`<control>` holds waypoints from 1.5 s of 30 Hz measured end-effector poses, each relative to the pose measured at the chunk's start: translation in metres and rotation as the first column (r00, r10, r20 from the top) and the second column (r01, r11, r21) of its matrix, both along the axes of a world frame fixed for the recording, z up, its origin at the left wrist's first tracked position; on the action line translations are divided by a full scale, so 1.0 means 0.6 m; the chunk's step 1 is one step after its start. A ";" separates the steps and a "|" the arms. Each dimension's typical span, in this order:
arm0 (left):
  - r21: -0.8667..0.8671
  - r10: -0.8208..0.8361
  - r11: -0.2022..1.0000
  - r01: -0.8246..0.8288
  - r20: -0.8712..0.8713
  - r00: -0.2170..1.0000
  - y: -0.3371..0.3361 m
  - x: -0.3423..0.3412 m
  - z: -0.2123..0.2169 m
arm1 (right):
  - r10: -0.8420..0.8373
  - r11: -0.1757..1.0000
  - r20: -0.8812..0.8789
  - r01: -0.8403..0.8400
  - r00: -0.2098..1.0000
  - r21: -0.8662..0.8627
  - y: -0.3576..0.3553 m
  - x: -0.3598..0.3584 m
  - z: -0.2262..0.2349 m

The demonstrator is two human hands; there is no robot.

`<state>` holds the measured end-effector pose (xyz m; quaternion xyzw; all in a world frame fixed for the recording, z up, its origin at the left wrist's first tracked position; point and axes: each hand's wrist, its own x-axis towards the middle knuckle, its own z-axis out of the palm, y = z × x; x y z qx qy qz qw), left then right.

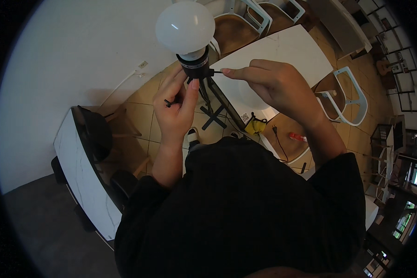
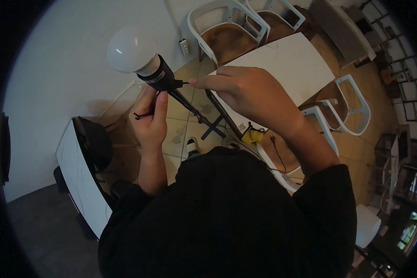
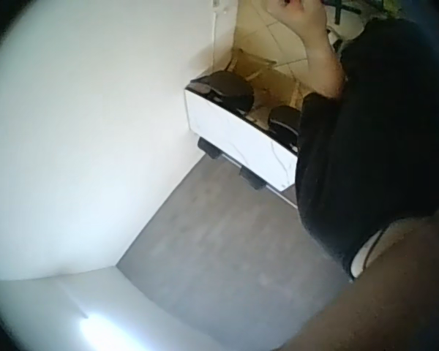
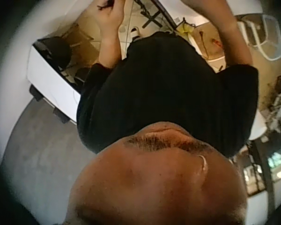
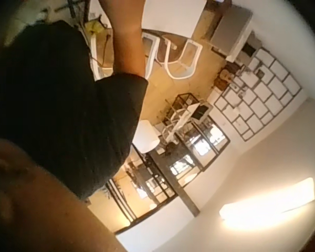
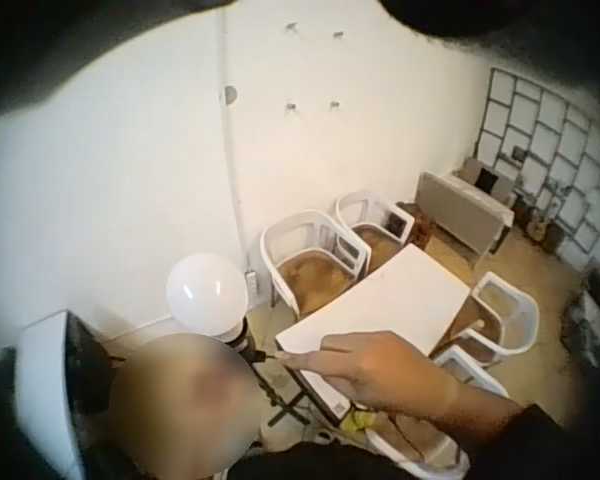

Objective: Assembling and cleaning components of a floor lamp at a table.

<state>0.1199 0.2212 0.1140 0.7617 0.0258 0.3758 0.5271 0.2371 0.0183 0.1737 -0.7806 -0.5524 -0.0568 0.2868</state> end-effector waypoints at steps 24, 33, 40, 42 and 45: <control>-0.072 -0.079 0.994 0.081 0.032 0.996 -0.001 0.008 -0.009 | -0.116 0.973 -0.072 0.128 0.991 0.191 0.017 -0.026 -0.044; -0.109 -0.121 0.986 0.122 0.021 0.992 -0.005 0.018 -0.022 | -0.111 0.986 -0.108 0.123 0.988 0.115 0.007 -0.024 -0.035; -0.266 -0.167 0.952 0.151 -0.038 0.985 -0.029 0.033 -0.015 | -0.088 0.993 0.003 0.088 0.996 -0.080 0.008 -0.022 0.015; -0.316 -0.164 0.937 0.147 -0.026 0.986 -0.033 0.036 -0.010 | -0.090 0.993 -0.004 0.089 0.996 -0.080 0.006 -0.022 0.008; -0.333 -0.145 0.935 0.118 -0.056 0.988 -0.032 0.037 -0.013 | -0.058 0.998 -0.025 0.058 0.998 -0.004 0.007 -0.024 -0.011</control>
